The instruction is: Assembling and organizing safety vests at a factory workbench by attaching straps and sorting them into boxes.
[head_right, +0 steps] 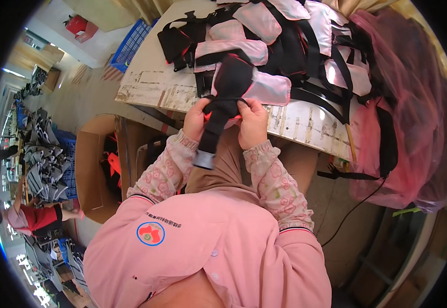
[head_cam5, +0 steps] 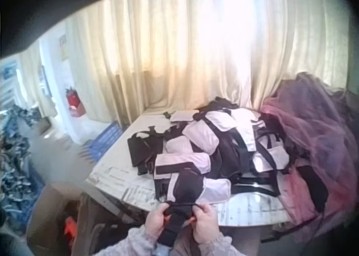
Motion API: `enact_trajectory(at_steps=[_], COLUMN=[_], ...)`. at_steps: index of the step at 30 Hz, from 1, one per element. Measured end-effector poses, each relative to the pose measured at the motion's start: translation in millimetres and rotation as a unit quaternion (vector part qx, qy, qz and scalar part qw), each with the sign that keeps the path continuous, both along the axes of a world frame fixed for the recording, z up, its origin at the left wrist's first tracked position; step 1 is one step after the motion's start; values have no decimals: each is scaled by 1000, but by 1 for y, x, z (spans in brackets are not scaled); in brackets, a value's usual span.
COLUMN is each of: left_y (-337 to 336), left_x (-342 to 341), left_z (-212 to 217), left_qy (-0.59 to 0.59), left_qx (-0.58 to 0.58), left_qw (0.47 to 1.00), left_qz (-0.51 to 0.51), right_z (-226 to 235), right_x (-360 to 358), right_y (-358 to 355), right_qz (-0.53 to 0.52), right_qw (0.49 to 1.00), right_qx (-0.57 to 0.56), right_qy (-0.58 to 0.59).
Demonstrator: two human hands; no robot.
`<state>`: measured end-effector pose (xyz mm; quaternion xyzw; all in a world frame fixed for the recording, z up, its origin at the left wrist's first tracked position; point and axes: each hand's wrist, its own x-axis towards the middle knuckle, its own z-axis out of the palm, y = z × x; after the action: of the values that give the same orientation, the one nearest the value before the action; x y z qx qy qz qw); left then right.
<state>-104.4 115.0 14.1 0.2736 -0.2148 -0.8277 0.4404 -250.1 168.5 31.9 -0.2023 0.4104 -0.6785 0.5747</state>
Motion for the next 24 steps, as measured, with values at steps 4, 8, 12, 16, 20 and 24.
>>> enact_trajectory(at_steps=[4,8,12,16,20,24], left_y=[-7,3,12,40,46,44], left_x=[5,1,-17,-17,-13,-7], left_z=[-26,-1,-5,16,16,5], left_qy=[-340,-394,-90,-47,20,44], left_qx=[-447,-507,-115,-4,73,74], left_qw=[826,766,989,994,990,996], left_qz=[45,32,-32,-98,-117,-12], right_z=[8,17,41,35,37,39], right_x=[9,8,-1,-13,-16,-12], right_y=[5,8,8,9,8,11], right_qz=[38,108,117,19,-35,-46], right_qw=[995,979,982,985,968,904], right_qx=[-37,-70,-102,-144,-128,-110], right_qy=[-85,-156,-112,94,213,412])
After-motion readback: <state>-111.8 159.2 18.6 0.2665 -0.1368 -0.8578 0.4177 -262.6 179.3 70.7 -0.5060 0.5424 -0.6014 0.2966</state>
